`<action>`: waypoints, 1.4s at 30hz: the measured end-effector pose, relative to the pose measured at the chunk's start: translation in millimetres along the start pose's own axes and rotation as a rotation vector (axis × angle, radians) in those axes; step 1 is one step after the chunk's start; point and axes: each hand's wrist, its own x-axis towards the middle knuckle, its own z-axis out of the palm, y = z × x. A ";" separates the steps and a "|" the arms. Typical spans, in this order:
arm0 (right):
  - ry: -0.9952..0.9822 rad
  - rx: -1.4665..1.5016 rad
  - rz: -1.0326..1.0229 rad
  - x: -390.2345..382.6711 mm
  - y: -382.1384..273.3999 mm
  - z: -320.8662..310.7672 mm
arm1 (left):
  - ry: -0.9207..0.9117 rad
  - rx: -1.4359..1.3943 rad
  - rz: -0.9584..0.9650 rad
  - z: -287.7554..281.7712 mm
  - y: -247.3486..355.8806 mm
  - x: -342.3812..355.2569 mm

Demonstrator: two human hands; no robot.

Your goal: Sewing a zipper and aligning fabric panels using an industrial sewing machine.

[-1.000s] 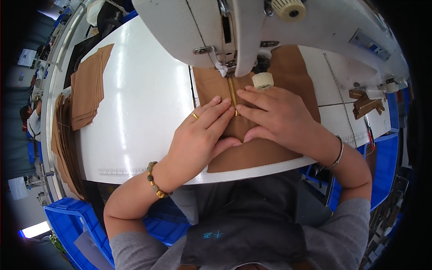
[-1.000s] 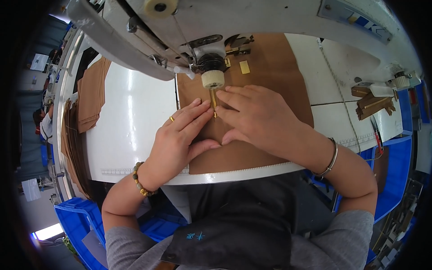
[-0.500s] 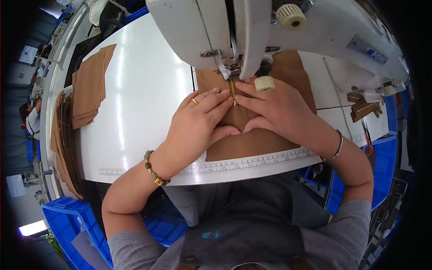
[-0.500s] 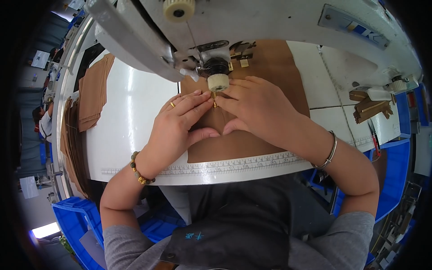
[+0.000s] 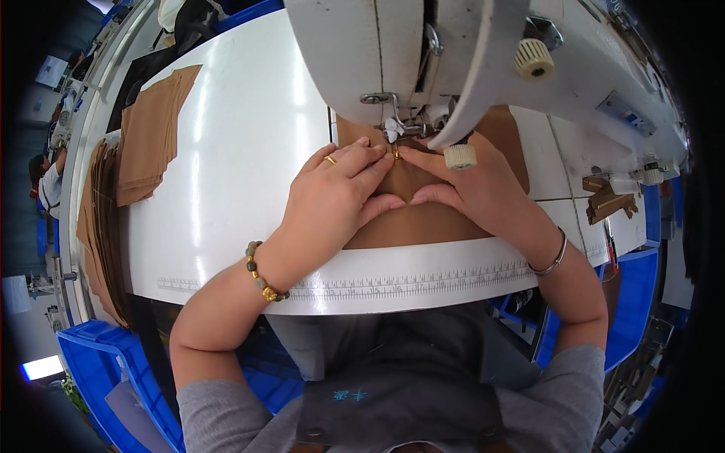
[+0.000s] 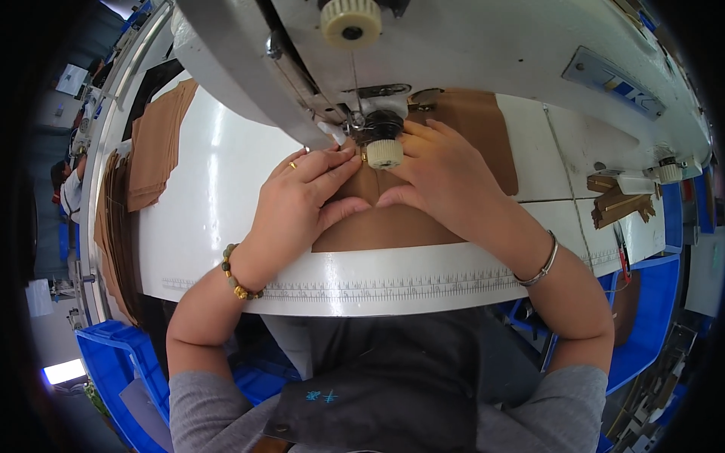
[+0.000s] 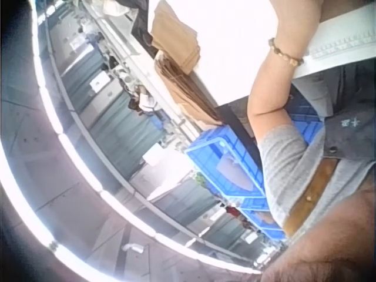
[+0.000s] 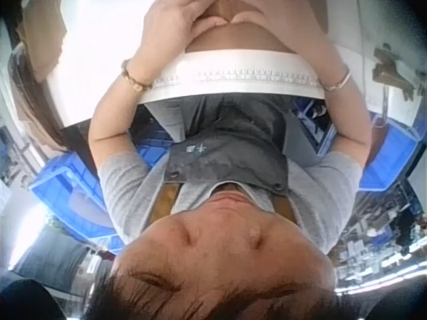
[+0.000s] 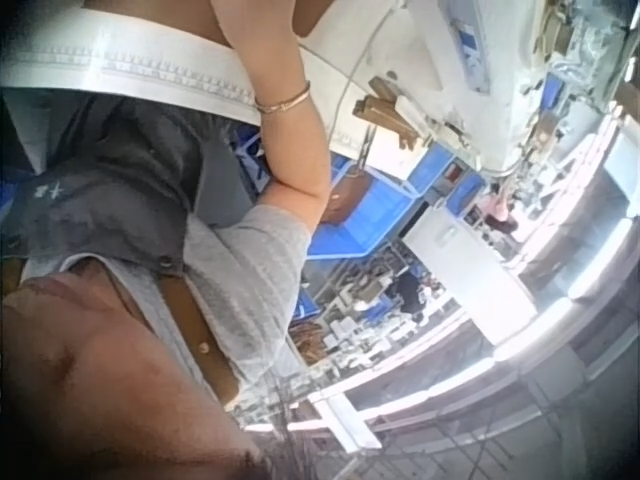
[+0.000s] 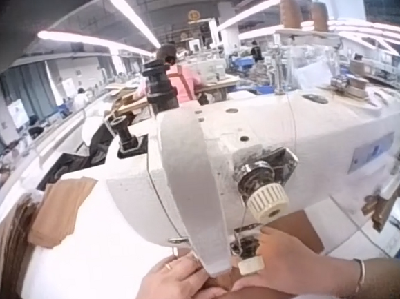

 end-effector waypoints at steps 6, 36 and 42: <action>0.051 -0.017 -0.024 0.7 -0.2 3.6 | -0.006 0.015 0.001 0.1 -0.1 -1.0; 0.101 -0.073 -0.048 -7.7 -17.5 6.0 | -0.099 0.070 0.008 -7.3 7.4 -9.8; -0.073 -0.090 0.015 -8.5 -16.5 5.0 | -0.092 0.073 0.017 -6.7 5.4 -8.8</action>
